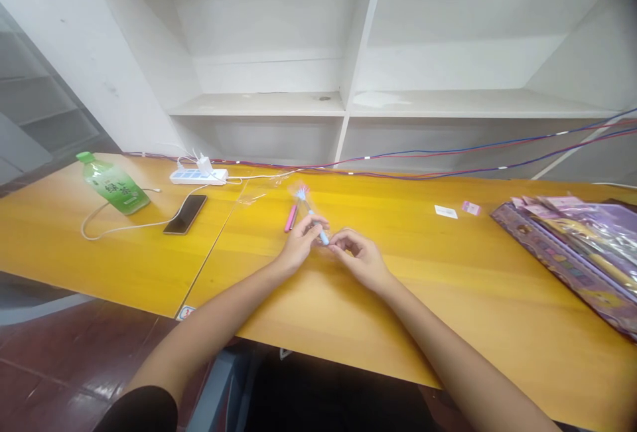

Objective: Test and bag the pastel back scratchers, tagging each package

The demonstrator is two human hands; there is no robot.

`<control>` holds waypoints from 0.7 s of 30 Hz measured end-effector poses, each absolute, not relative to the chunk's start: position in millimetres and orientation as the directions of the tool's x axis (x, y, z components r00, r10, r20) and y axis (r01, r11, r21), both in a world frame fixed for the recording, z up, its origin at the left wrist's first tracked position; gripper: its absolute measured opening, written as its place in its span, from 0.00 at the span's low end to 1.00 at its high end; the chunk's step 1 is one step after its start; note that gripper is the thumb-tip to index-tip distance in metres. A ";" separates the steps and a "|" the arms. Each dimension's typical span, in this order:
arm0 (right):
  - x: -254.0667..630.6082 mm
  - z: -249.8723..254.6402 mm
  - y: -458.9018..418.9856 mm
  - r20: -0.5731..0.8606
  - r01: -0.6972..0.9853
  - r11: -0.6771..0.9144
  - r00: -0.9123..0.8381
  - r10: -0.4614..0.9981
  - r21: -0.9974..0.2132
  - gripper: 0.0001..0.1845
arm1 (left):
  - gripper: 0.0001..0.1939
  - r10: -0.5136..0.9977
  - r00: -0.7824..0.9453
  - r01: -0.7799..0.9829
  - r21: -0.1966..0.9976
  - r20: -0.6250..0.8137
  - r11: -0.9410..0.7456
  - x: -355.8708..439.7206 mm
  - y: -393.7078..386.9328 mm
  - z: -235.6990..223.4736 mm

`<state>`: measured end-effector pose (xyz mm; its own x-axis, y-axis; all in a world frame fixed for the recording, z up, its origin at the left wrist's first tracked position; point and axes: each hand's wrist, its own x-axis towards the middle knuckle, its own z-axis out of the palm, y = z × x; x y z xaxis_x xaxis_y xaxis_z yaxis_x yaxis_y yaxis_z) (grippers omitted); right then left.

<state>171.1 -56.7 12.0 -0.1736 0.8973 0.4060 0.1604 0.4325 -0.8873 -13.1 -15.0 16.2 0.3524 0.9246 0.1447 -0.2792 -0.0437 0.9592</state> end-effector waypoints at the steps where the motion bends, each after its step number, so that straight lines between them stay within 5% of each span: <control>1: 171.7 13.2 -57.7 0.386 0.143 0.413 -0.183 0.904 -0.900 0.09 | 0.20 0.931 0.337 -0.296 0.955 0.139 -0.035 -14.3 -12.5 17.7; 5: 177.1 18.7 -61.5 0.390 0.150 0.441 -0.279 0.877 -0.885 0.12 | 0.20 0.947 0.291 -0.340 0.940 0.138 -0.032 -20.7 -7.2 26.4; 9: 180.2 19.9 -62.1 0.561 0.341 0.675 -0.379 0.736 -0.655 0.16 | 0.23 0.950 0.289 -0.359 0.933 0.117 -0.006 -23.4 -8.1 31.0; 13: 180.4 20.1 -60.9 0.698 0.417 0.775 -0.359 0.620 -0.474 0.07 | 0.23 0.943 0.304 -0.251 0.966 0.138 -0.061 -22.2 -9.5 27.7; 21: 179.1 29.9 -63.1 0.714 0.472 0.716 -0.226 0.663 -0.515 0.02 | 0.22 0.851 0.467 -0.111 0.971 0.240 -0.213 -17.1 -14.7 17.6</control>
